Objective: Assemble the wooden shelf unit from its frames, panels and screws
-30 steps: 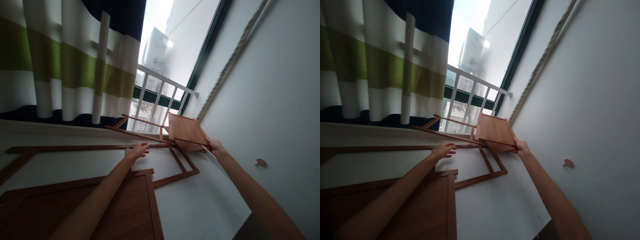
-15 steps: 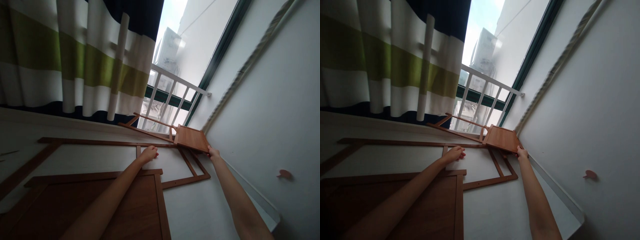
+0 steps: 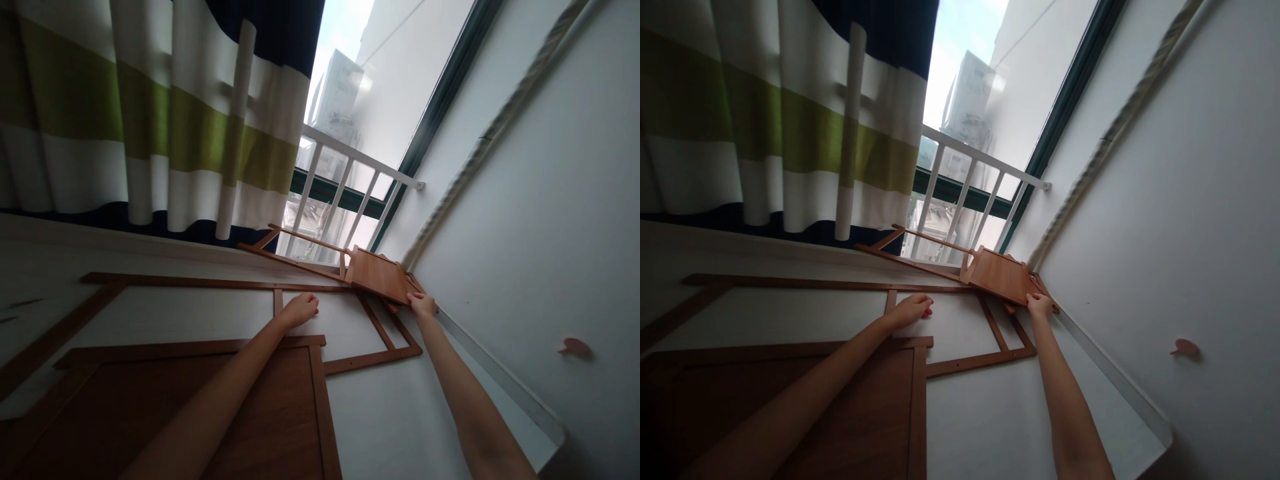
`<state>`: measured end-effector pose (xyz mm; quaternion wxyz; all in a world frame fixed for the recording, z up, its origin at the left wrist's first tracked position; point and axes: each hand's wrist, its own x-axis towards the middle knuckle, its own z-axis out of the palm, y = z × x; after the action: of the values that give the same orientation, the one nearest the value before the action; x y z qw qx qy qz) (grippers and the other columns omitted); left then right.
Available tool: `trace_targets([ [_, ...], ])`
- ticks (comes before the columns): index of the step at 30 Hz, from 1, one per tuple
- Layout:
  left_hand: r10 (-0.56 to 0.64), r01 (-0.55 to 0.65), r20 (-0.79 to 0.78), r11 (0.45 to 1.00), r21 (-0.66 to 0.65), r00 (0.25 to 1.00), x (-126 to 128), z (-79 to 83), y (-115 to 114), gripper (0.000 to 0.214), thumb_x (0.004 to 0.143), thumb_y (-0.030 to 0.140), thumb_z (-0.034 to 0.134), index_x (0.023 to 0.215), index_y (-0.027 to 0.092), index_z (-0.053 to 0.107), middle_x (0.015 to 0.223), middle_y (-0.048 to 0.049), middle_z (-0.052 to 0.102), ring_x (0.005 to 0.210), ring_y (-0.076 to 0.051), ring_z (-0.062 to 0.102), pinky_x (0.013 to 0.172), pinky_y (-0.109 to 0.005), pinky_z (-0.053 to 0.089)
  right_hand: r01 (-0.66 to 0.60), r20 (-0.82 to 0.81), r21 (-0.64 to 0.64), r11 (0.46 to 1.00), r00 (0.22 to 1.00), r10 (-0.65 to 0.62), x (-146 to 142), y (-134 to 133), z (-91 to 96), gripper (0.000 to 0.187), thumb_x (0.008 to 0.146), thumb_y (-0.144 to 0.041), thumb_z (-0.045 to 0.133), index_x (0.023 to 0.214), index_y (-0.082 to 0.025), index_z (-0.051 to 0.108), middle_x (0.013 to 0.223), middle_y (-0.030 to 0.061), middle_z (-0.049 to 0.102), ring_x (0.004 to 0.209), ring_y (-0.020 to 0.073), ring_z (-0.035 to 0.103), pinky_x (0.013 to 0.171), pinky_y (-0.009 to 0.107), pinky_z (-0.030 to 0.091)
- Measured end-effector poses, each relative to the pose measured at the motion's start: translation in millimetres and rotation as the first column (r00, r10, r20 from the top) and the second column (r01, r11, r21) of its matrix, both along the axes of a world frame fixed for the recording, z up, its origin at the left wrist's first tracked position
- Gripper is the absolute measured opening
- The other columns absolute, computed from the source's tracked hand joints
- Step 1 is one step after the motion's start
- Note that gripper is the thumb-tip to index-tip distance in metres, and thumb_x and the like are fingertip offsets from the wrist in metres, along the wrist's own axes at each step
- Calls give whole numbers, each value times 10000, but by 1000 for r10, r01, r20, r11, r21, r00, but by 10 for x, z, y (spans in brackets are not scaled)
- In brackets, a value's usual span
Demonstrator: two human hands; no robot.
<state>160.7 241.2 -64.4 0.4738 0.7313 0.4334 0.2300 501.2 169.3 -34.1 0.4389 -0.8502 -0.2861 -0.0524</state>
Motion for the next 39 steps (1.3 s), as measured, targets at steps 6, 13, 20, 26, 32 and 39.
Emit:
trace_targets([
  [6, 0, 1, -26, 998, 56, 1000, -10, 2, -23, 266, 854, 329, 469, 997, 117, 542, 963, -61, 581, 847, -156, 571, 755, -354, 483, 41, 75, -198, 979, 997, -27, -142, 47, 128, 266, 874, -314, 506, 1077, -144, 522, 1101, 74, 507, 962, 184, 514, 823, 386, 446],
  [13, 0, 16, -104, 987, 157, 995, -32, 109, -139, 267, 855, 344, 464, 943, 110, 558, 895, -46, 594, 795, -145, 578, 736, -341, 482, 105, 145, -239, 965, 987, -72, -331, 46, 123, 269, 874, -314, 504, 1082, -143, 520, 1109, 76, 504, 979, 191, 507, 836, 399, 437],
  [20, -28, 107, -204, 918, 383, 979, -129, 291, -329, 258, 867, 302, 407, 908, 121, 588, 910, -63, 618, 877, -181, 575, 801, -349, 436, 156, 241, -232, 960, 965, -98, -389, -21, 196, 269, 873, -329, 501, 1068, -145, 528, 1114, 74, 501, 1003, 199, 491, 866, 420, 408],
  [26, -78, 280, -378, 808, 518, 923, -525, 475, -701, 280, 806, 293, 412, 931, 143, 612, 998, -119, 606, 929, -258, 563, 815, -353, 409, 104, 422, -118, 988, 905, -45, -624, -67, 380, 308, 883, -304, 440, 1118, -109, 478, 1105, 123, 478, 1038, 248, 445, 876, 444, 357],
  [32, -43, 332, -486, 782, 527, 873, -926, 564, -1397, 338, 821, 319, 385, 997, 109, 584, 1039, -165, 587, 958, -305, 549, 834, -426, 401, -429, 620, -198, 881, 642, 451, -1412, -454, 420, 313, 869, -258, 329, 1116, -134, 477, 1131, 113, 482, 1094, 239, 403, 964, 361, 278],
  [39, 5, 396, -547, 685, 612, 837, -1569, 406, -2656, 705, 824, 578, 283, 1333, 91, 255, 1314, -170, 409, 1222, -304, 350, 1038, -474, 192, -677, 398, -585, 446, 239, 885, -2002, -1136, -326, 414, 860, -387, 316, 1179, -179, 480, 1240, 86, 455, 1071, 219, 473, 905, 341, 378],
])
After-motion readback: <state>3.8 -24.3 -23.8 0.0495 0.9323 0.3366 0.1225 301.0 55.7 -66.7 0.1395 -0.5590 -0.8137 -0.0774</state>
